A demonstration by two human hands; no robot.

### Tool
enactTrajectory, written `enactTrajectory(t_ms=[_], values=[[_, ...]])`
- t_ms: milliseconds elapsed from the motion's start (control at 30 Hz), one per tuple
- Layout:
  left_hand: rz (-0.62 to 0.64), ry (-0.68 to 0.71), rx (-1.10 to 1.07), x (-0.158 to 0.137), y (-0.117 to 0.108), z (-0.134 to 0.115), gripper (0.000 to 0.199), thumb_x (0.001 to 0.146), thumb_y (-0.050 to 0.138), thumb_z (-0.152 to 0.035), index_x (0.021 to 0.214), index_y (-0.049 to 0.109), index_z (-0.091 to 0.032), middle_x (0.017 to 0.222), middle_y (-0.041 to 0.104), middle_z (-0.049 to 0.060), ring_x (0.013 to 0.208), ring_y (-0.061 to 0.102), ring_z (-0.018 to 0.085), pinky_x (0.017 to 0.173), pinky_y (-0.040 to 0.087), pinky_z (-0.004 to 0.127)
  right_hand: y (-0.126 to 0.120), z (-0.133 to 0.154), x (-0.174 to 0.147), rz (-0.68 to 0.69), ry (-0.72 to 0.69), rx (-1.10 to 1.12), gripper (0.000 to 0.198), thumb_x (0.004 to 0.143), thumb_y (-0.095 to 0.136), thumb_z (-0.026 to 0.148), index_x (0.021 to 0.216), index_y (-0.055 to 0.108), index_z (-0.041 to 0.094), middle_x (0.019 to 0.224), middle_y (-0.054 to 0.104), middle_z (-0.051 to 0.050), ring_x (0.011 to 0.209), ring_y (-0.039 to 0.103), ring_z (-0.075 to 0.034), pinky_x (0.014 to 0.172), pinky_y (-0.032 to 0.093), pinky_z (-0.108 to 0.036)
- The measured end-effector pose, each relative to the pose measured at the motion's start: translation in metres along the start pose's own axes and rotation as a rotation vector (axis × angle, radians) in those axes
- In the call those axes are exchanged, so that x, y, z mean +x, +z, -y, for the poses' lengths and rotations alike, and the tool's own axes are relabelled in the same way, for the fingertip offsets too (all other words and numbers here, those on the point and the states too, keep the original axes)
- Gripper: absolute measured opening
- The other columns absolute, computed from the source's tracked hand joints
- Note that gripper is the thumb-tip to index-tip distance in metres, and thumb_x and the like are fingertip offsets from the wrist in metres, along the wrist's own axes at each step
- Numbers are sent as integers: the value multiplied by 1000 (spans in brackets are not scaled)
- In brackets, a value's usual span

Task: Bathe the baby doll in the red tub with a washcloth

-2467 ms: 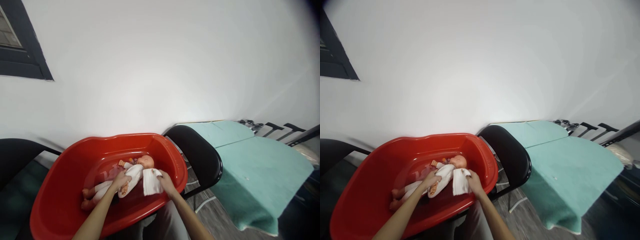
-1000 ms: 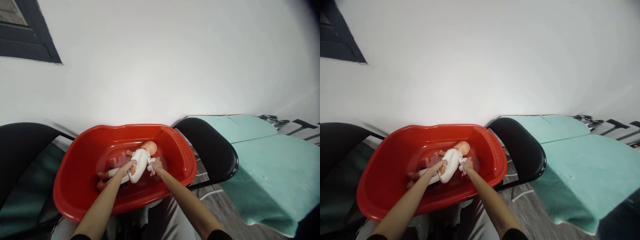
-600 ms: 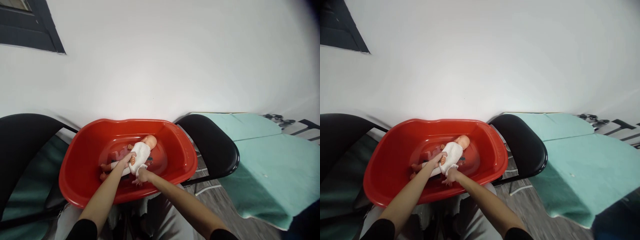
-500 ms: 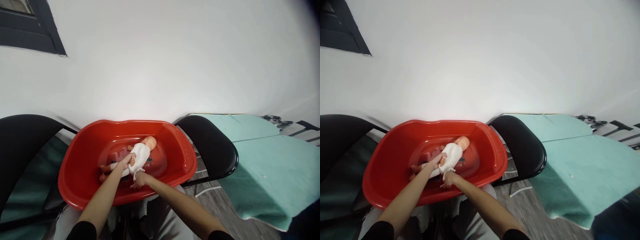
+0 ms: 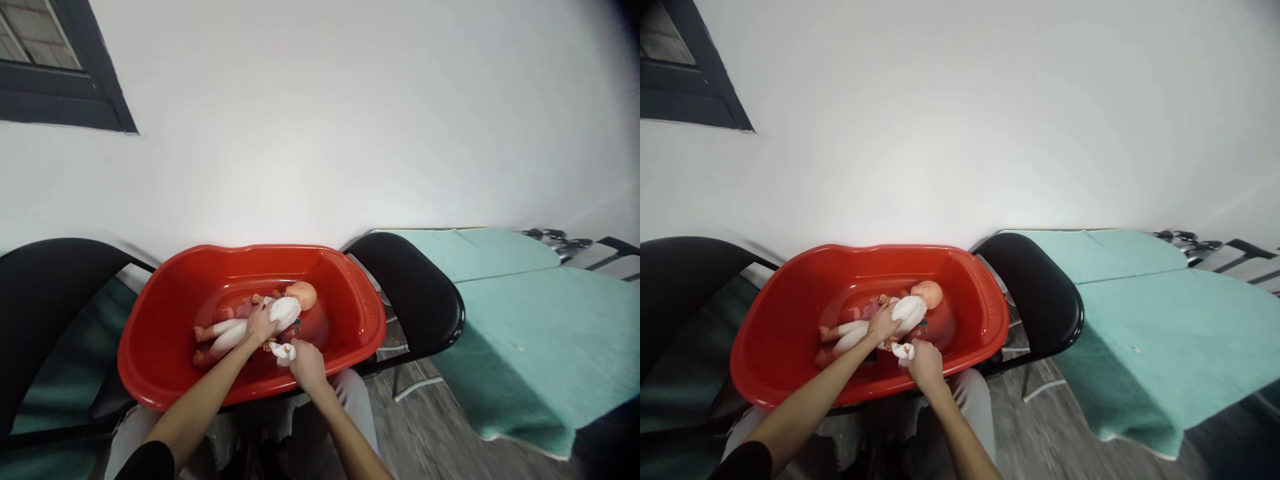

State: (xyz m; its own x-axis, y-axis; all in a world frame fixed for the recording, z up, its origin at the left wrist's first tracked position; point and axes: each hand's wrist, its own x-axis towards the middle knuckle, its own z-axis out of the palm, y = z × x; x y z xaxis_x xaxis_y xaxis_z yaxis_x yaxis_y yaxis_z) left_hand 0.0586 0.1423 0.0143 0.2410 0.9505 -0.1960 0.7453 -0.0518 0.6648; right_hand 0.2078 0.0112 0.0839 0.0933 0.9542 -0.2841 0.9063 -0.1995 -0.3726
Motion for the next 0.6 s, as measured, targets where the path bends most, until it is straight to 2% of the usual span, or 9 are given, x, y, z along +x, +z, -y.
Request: enactTrajectory(t_ms=[100, 200, 300, 433, 600], values=[[-38, 107, 242, -5, 7, -3, 74, 84, 68, -22, 154, 48, -19, 149, 50, 17, 137, 46, 36, 117, 34, 44, 5, 3, -5, -64, -24, -16, 15, 87, 67, 27, 101, 72, 22, 104, 78, -10, 92, 74, -27, 72, 43, -29], [-22, 199, 421, -7, 19, -1, 72, 87, 63, -21, 156, 46, -19, 146, 53, 19, 135, 47, 36, 117, 34, 48, 6, 6, -7, -84, -30, 4, 20, 89, 57, 17, 101, 71, 22, 104, 78, -9, 92, 74, -25, 72, 43, -28], [4, 242, 472, -5, 32, 7, 66, 90, 57, -18, 156, 47, -17, 148, 53, 20, 137, 46, 39, 120, 31, 53, 3, 5, -8, -89, -58, 38, 25, 87, 55, 13, 103, 72, 22, 105, 78, -8, 93, 74, -23, 75, 43, -27], [-6, 240, 537, -5, 46, 20, 60, 95, 42, -12, 155, 49, -14, 150, 53, 21, 138, 47, 44, 119, 33, 57, -2, 5, -9, -68, -64, 84, 19, 88, 61, 23, 103, 73, 22, 106, 78, -10, 93, 74, -26, 77, 45, -29], [-31, 289, 599, -22, 45, 17, 64, 96, 43, -14, 160, 41, -13, 163, 39, 20, 153, 30, 38, 126, 21, 54, -2, 8, -11, -84, -52, 89, 21, 93, 58, 28, 106, 72, 20, 107, 78, -12, 94, 74, -27, 78, 46, -30]])
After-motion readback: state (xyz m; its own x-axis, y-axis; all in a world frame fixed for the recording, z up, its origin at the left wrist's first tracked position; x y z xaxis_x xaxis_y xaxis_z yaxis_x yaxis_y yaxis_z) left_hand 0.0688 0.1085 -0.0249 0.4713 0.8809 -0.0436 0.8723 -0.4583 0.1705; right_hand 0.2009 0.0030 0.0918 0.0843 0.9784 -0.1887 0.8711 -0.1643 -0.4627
